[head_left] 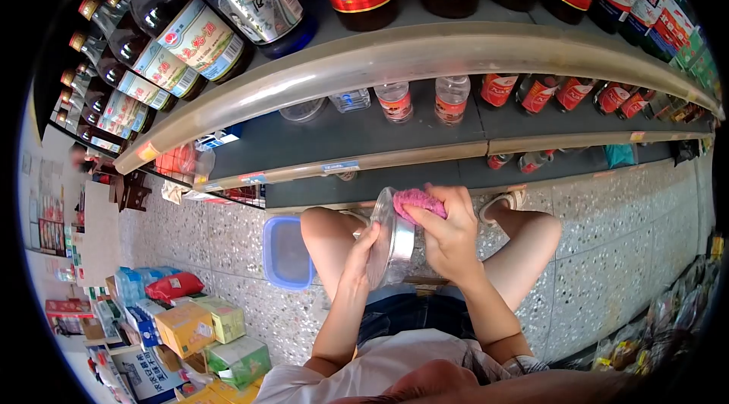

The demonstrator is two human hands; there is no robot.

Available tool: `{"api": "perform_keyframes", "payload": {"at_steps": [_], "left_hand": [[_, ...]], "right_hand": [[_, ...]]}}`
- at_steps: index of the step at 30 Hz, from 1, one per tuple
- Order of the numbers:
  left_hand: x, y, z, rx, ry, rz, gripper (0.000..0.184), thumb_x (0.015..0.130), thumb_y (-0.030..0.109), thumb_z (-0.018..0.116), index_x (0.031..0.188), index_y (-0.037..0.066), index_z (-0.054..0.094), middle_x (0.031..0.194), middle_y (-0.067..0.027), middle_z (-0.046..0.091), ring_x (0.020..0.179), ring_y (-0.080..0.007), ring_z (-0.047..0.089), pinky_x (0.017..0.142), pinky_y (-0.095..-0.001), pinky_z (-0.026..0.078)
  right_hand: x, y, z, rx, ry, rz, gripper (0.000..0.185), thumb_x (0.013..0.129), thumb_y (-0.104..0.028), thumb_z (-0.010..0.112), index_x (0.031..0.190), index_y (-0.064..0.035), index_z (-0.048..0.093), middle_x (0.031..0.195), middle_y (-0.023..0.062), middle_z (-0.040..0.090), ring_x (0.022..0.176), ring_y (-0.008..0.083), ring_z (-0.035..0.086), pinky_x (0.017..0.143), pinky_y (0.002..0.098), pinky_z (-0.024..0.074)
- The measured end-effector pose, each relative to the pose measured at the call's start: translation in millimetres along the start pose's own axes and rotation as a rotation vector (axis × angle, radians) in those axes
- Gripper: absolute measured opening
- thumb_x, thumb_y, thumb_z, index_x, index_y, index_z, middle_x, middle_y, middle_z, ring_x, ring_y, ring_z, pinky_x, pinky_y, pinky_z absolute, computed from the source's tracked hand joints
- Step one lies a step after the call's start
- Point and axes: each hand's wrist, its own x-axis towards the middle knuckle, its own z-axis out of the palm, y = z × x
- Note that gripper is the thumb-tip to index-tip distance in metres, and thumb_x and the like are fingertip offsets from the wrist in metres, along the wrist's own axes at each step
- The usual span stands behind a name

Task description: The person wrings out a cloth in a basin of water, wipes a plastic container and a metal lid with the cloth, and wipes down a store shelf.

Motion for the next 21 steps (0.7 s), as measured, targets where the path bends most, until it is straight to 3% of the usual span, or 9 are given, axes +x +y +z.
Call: {"api": "perform_keyframes", "payload": {"at_steps": [4, 7, 11, 13, 16, 21], "left_hand": [[10, -7, -22, -0.017, 0.034, -0.047, 0.054, 0.092, 0.037, 0.061, 0.129, -0.001, 0.049, 0.124, -0.0129, 0.059, 0.110, -0.0229, 0.059, 0.096, -0.0372, 0.048], [14, -5, -31, 0.012, 0.037, -0.059, 0.048, 0.093, 0.036, 0.060, 0.125, 0.002, 0.052, 0.117, -0.0121, 0.062, 0.101, -0.0218, 0.064, 0.087, -0.0354, 0.053], [14, -1, -22, -0.097, -0.087, -0.001, 0.042, 0.095, 0.034, 0.058, 0.124, 0.004, 0.054, 0.111, -0.0106, 0.064, 0.095, -0.0211, 0.066, 0.083, -0.0351, 0.056], [16, -1, -26, -0.160, -0.168, -0.012, 0.041, 0.095, 0.033, 0.058, 0.125, 0.005, 0.053, 0.111, -0.0102, 0.064, 0.096, -0.0208, 0.065, 0.085, -0.0364, 0.056], [9, -4, -27, -0.079, -0.033, -0.006, 0.042, 0.094, 0.032, 0.060, 0.125, 0.004, 0.052, 0.110, -0.0107, 0.064, 0.096, -0.0206, 0.065, 0.085, -0.0361, 0.056], [-8, -3, -32, -0.057, -0.048, -0.059, 0.045, 0.091, 0.033, 0.064, 0.123, 0.003, 0.054, 0.108, -0.0092, 0.065, 0.093, -0.0186, 0.066, 0.081, -0.0318, 0.055]], "right_hand": [[-6, -11, -6, -0.009, -0.015, -0.007, 0.033, 0.065, 0.000, 0.062, 0.094, -0.0106, 0.073, 0.097, 0.0136, 0.059, 0.086, 0.0329, 0.054, 0.075, 0.0413, 0.0477], [-20, -18, -8, -0.049, -0.035, -0.049, 0.034, 0.066, -0.009, 0.062, 0.096, -0.0185, 0.074, 0.100, 0.0079, 0.060, 0.090, 0.0292, 0.056, 0.076, 0.0392, 0.0488], [-36, -29, -2, -0.034, -0.052, -0.135, 0.031, 0.065, -0.013, 0.063, 0.093, -0.0215, 0.075, 0.101, 0.0033, 0.061, 0.089, 0.0257, 0.055, 0.072, 0.0354, 0.0487], [-35, -27, 0, -0.042, -0.015, -0.132, 0.031, 0.065, -0.013, 0.063, 0.093, -0.0202, 0.074, 0.101, 0.0046, 0.061, 0.088, 0.0264, 0.055, 0.071, 0.0354, 0.0488], [-27, -26, 2, 0.018, 0.032, -0.097, 0.031, 0.066, -0.010, 0.063, 0.094, -0.0169, 0.074, 0.101, 0.0079, 0.061, 0.087, 0.0282, 0.056, 0.070, 0.0365, 0.0491], [-6, -20, 6, 0.179, 0.033, 0.028, 0.032, 0.069, 0.000, 0.057, 0.097, -0.0065, 0.071, 0.098, 0.0154, 0.061, 0.085, 0.0329, 0.057, 0.072, 0.0398, 0.0491]]}}
